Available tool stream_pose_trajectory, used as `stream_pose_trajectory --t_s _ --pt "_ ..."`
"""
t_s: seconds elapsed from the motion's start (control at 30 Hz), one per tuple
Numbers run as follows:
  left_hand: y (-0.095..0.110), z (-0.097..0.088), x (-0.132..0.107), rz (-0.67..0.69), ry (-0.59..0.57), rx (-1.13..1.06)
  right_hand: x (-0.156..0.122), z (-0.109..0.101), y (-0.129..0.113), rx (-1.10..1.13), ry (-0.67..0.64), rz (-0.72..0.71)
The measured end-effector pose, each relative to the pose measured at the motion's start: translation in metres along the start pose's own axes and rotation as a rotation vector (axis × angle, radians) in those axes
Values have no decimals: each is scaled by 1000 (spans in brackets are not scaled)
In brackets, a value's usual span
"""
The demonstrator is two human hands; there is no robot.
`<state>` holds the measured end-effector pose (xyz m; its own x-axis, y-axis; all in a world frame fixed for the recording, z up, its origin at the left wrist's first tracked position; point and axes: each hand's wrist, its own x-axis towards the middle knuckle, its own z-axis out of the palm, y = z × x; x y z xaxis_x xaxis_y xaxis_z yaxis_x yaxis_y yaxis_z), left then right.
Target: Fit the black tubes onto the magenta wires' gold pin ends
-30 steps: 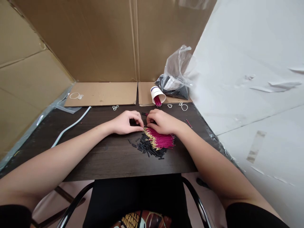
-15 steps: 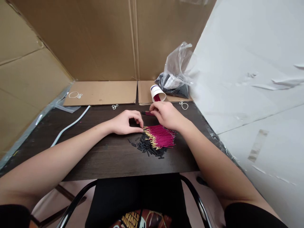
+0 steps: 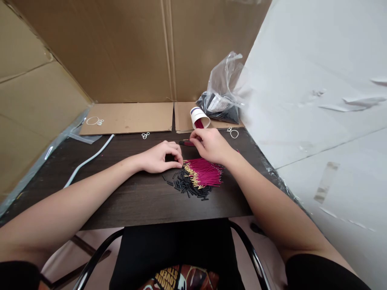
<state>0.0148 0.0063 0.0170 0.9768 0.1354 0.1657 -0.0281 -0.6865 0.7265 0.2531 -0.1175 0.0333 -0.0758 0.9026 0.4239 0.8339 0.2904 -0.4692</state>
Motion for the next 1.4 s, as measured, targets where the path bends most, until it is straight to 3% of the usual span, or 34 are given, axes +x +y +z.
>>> stream_pose_trajectory --t_s 0.07,0.2,0.3,0.77,1.07,1.4 --pt "-1 0 1 -58 59 -71 0 0 -3 27 35 -20" --pt "-8 3 5 -224 357 -223 0 0 -8 71 83 -43" --pt "-14 4 8 -265 437 -322 0 1 -10 82 60 -51" --pt "-15 5 8 -240 433 -318 -1 4 -8 45 40 -81" --pt "-14 6 7 -226 434 -291 -1 4 -9 20 -32 -27" --pt "-10 8 8 -238 430 -283 -3 17 -6 34 -29 -124"
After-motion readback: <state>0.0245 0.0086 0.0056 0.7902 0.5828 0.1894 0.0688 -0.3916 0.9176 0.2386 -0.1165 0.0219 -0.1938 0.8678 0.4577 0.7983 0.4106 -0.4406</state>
